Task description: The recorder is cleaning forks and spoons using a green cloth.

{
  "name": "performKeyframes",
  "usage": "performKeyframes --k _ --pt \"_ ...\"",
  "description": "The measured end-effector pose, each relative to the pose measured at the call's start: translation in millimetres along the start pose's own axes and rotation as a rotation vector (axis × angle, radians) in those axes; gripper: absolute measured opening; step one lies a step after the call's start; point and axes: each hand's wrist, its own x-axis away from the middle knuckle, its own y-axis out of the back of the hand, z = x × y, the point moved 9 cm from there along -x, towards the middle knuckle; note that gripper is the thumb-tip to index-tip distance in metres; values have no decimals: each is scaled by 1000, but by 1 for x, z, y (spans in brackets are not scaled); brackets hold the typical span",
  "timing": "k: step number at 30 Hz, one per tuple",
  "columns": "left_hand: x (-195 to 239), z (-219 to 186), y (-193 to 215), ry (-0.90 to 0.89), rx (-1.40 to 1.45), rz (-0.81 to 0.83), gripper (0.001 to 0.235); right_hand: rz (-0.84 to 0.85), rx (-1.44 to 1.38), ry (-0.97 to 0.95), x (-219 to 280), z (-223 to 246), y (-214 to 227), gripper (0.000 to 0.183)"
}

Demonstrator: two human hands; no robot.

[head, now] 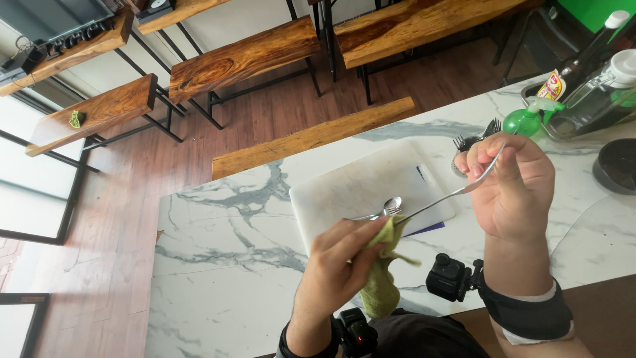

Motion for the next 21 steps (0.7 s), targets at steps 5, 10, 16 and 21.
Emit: performKeyframes --k 5,10,16,21 --pt "11 16 23 71 19 -186 31 81 70 -39 2 -5 -16 24" --pt "25 30 42 100 12 -361 26 214 68 -139 8 -15 -45 25" --pt "52 46 67 128 107 -584 38 363 140 -179 21 -24 -86 26" --pt "59 66 80 175 409 -546 56 403 65 -197 40 -37 -114 26"
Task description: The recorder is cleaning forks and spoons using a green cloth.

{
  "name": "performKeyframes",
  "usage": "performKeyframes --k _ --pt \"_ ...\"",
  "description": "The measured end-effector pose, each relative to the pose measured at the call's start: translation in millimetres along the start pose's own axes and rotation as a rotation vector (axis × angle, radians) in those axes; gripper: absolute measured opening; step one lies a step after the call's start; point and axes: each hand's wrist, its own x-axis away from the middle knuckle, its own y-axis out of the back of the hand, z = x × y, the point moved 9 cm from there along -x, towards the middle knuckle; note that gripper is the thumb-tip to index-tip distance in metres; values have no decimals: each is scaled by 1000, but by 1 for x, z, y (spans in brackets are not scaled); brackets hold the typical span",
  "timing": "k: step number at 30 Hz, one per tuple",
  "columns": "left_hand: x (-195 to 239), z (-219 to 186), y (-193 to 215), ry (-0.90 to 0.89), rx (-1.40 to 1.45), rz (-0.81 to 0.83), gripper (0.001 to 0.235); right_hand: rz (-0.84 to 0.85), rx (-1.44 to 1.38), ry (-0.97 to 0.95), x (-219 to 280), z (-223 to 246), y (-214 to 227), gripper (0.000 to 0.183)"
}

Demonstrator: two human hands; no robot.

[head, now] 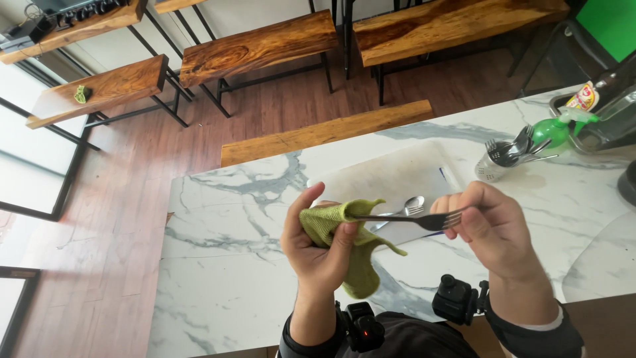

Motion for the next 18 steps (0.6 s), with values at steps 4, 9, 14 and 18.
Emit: performKeyframes --k 4,9,14,18 --pt "1 2 19 13 71 -4 48 -6 4 -62 -1 -17 -19 25" --pt "-4 0 35 117 169 -51 41 36 49 -44 -7 -30 -39 23" --pt "-8 -2 53 87 86 -81 39 62 99 -82 -10 -41 -58 23" --pt "-9 -2 61 65 103 -61 33 58 181 -209 -1 -62 -57 20"
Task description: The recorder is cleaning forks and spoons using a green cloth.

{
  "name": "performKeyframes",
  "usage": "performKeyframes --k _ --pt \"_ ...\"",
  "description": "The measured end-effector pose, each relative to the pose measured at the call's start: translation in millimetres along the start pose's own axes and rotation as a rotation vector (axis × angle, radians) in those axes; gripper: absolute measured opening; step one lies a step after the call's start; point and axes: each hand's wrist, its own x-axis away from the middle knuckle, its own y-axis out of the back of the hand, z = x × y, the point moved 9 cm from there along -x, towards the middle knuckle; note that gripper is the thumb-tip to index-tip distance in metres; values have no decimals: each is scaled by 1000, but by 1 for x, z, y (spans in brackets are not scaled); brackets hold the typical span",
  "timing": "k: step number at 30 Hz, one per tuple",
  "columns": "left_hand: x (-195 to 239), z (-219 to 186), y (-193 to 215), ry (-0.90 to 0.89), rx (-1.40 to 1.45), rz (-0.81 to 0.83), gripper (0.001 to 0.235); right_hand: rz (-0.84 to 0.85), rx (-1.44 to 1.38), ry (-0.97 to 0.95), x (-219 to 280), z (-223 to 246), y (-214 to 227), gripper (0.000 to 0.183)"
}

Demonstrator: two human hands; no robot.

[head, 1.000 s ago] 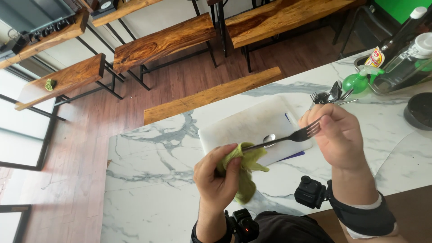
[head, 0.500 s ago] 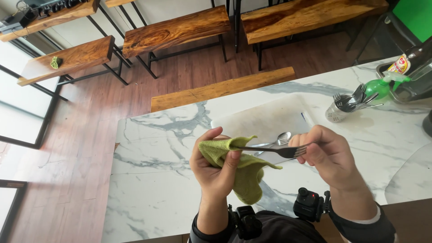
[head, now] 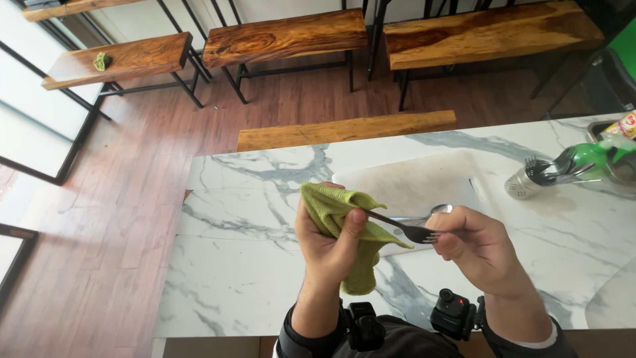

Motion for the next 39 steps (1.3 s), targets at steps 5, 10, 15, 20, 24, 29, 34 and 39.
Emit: performKeyframes --k 5,10,15,20,24,29,34,39 --pt "-3 -4 -7 -17 51 22 29 14 76 -6 -1 -15 -7 16" --pt "-1 -1 -12 -119 79 132 17 49 188 -83 -11 -30 -16 13" --pt "-22 -39 -36 17 127 56 31 258 264 -85 -22 -16 -44 16" --pt "-9 -15 -30 -8 261 111 24 138 225 30 -22 -10 -31 26" --pt "-7 -11 -33 15 357 90 20 -139 602 225 -28 28 -30 44" --pt "-7 -19 -34 -113 152 59 22 -219 867 431 -37 77 -53 25" --pt "2 -25 -49 -120 185 166 21 -161 550 124 -22 13 -9 22" --pt "6 -26 -56 -150 203 154 16 -77 184 -213 -6 -29 12 23"
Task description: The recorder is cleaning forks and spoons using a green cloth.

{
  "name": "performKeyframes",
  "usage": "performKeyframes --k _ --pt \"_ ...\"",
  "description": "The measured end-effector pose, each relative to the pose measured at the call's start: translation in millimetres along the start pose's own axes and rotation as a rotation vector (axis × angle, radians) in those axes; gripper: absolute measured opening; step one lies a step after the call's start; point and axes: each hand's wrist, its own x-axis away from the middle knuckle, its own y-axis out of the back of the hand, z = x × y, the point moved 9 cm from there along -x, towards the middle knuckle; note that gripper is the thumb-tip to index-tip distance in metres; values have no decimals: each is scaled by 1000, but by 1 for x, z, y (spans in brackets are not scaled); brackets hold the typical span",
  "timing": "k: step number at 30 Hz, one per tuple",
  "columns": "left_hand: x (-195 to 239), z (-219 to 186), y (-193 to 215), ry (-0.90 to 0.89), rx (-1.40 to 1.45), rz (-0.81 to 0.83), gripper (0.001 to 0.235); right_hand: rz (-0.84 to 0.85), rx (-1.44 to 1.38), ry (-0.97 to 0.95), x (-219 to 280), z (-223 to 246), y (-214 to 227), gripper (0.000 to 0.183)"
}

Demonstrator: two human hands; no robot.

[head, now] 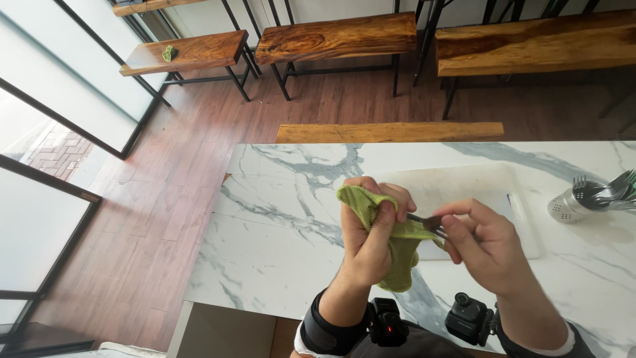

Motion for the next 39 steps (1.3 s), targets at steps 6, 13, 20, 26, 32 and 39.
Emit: performKeyframes --k 6,13,20,26,32,39 --pt "8 17 8 68 73 -195 16 -204 848 905 20 118 -18 34" --pt "10 29 -10 95 106 -237 16 -80 914 1017 40 140 -5 28" --pt "7 47 -35 196 210 -189 17 -63 620 953 47 121 34 26" --pt "1 54 -64 177 164 11 20 56 30 650 44 68 82 26" --pt "-4 48 -82 202 24 135 24 187 -714 276 36 28 95 37" --pt "6 77 -43 290 -12 -62 14 -308 -149 264 35 35 96 32"
